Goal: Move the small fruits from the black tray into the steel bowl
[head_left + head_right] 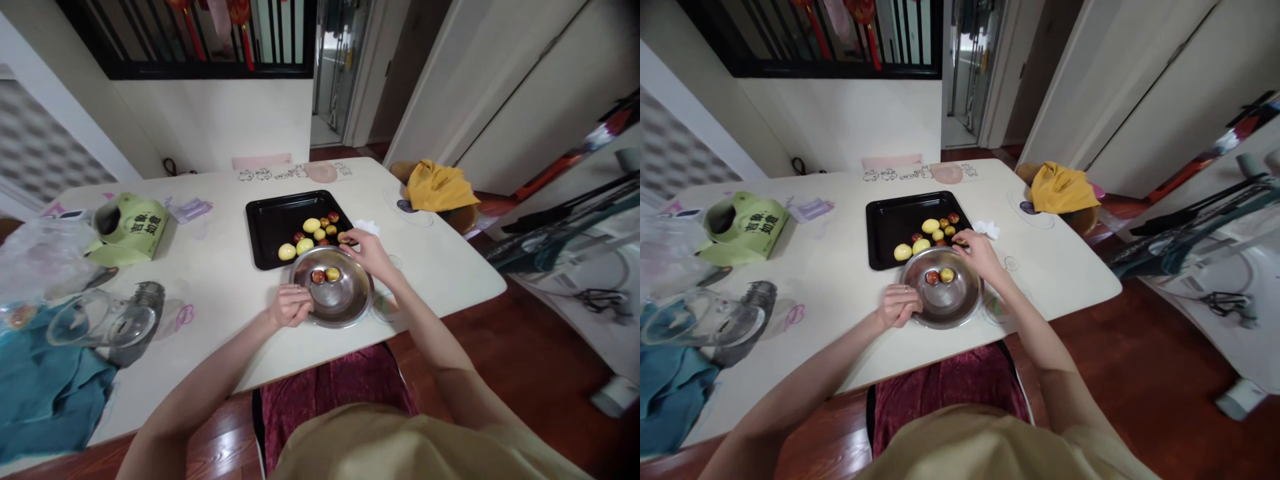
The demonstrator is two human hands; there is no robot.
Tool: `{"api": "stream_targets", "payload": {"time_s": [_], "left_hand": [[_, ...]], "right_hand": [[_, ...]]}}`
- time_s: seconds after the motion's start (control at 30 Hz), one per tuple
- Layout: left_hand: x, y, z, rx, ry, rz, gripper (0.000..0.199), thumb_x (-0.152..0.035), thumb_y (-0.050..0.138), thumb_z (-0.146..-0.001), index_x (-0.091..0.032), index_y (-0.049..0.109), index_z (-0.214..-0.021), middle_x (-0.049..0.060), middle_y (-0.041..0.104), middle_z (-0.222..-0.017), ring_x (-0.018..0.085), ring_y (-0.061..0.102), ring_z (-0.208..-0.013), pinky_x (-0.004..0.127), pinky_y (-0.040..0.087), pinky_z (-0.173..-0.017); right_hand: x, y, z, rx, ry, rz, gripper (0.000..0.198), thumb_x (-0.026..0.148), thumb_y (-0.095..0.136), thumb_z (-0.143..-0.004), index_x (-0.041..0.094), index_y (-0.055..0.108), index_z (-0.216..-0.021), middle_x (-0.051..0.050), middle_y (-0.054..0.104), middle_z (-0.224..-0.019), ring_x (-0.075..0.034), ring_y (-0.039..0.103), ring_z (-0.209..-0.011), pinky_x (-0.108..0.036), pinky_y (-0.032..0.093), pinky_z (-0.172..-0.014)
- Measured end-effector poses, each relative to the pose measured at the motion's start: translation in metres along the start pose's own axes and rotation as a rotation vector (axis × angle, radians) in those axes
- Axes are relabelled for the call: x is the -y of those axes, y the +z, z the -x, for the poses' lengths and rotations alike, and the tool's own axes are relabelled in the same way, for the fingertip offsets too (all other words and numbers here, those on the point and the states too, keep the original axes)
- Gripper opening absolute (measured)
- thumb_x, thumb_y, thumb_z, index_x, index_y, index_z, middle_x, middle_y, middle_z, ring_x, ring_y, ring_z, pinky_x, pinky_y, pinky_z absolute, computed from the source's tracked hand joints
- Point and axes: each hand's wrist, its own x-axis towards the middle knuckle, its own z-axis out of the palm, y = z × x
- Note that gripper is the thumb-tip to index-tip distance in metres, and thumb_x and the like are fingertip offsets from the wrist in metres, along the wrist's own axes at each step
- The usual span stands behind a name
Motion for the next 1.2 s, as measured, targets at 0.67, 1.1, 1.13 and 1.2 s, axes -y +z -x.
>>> {"api": "stream_targets", "payload": {"time_s": [0.67,1.1,1.13,1.2], "left_hand": [[0.001,-0.026,0.003,-0.092,-0.075,0.045,0.049,-0.022,0.030,-0.112,-0.015,0.069,-0.083,0.004,0.073,-0.071,0.020,0.080,-0.086,0.027,0.061,-0.067],[0.002,-0.027,0.006,-0.025,-0.138,0.098,0.050,-0.027,0.030,-0.113,-0.014,0.078,-0.102,0.010,0.081,-0.091,0.025,0.075,-0.110,0.038,0.064,-0.086],[0.002,-0.027,0.006,-0.022,-0.140,0.097,0.051,-0.027,0.030,-0.113,-0.014,0.077,-0.101,0.010,0.081,-0.091,0.025,0.075,-0.108,0.038,0.064,-0.086],[0.002,-0.028,0.006,-0.015,-0.143,0.091,0.052,-0.027,0.029,-0.113,-0.014,0.077,-0.098,0.010,0.080,-0.088,0.024,0.075,-0.104,0.037,0.063,-0.084]], "right_hand": [[-0.088,0.036,-0.112,0.235,-0.066,0.446,0.032,0.008,0.059,-0.093,0.012,0.075,-0.120,-0.020,0.072,-0.126,-0.034,0.061,-0.121,-0.048,0.048,-0.105],[0.043,0.004,0.026,-0.030,-0.243,-0.183,0.025,0.027,0.067,-0.102,0.026,0.066,-0.127,-0.010,0.070,-0.130,-0.029,0.066,-0.123,-0.049,0.055,-0.108],[0.053,0.008,0.038,0.001,-0.237,-0.208,0.025,0.026,0.066,-0.102,0.026,0.066,-0.127,-0.010,0.070,-0.129,-0.028,0.067,-0.122,-0.048,0.057,-0.107],[0.066,0.018,0.056,0.039,-0.210,-0.230,0.029,0.021,0.065,-0.101,0.026,0.066,-0.129,-0.011,0.069,-0.129,-0.028,0.067,-0.123,-0.048,0.058,-0.107]]}}
